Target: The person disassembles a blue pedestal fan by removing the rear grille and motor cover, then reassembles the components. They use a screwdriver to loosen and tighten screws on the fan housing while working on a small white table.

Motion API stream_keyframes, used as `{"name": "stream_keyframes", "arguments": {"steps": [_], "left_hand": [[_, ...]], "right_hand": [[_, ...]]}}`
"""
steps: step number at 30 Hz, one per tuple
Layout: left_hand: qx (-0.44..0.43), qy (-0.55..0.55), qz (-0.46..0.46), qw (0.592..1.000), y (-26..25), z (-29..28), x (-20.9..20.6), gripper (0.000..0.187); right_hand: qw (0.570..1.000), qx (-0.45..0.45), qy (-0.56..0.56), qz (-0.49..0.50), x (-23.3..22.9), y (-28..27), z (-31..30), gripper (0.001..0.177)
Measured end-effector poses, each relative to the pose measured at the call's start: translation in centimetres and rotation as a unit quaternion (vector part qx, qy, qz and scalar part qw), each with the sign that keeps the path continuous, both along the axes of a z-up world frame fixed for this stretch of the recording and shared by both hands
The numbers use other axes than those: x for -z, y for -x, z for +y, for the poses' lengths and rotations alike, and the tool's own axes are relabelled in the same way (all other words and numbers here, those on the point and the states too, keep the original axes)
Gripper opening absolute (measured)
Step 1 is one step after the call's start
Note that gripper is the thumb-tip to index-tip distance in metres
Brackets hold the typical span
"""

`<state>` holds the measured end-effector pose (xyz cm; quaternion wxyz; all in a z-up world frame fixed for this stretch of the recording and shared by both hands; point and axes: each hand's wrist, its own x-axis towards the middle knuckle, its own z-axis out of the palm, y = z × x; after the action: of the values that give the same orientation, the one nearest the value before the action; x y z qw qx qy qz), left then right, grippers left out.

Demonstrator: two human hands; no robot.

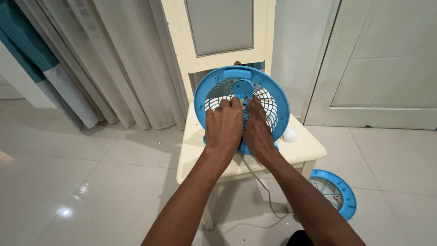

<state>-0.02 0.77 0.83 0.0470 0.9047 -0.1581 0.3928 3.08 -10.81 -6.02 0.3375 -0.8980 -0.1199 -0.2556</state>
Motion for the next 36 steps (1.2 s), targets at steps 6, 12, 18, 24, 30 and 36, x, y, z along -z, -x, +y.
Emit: {"name": "stream_keyframes", "arguments": {"steps": [6, 12, 18, 24, 30, 36], "left_hand": [[-0.001, 0.008, 0.024, 1.0, 0.3, 0.5, -0.1, 0.027], [0.002, 0.013, 0.023, 1.0, 0.6, 1.2, 0.0, 0.027], [0.015, 0.015, 0.013, 1.0, 0.9, 1.6, -0.1, 0.026], [0.023, 0.032, -0.031, 0.999, 1.9, 2.8, 0.0, 0.025], [0.025, 0.12, -0.003, 0.992, 4.4, 7.1, 3.0, 0.024], [0.037, 0.24, 0.147, 0.959, 5.6, 11.7, 8.4, 0.023]], "right_hand": [[0.997, -0.002, 0.04, -0.062, 0.5, 0.0, -0.2, 0.098], [0.995, 0.036, 0.052, -0.075, 0.4, -0.1, 0.1, 0.097], [0.994, 0.035, 0.05, -0.087, 0.5, 0.0, 0.0, 0.094], [0.989, 0.04, 0.067, -0.122, 0.4, 0.4, 0.0, 0.09], [0.99, 0.033, 0.074, -0.116, 0.2, 0.8, -0.1, 0.102], [0.989, 0.04, 0.087, -0.11, 0.4, 0.6, 0.0, 0.105]]}}
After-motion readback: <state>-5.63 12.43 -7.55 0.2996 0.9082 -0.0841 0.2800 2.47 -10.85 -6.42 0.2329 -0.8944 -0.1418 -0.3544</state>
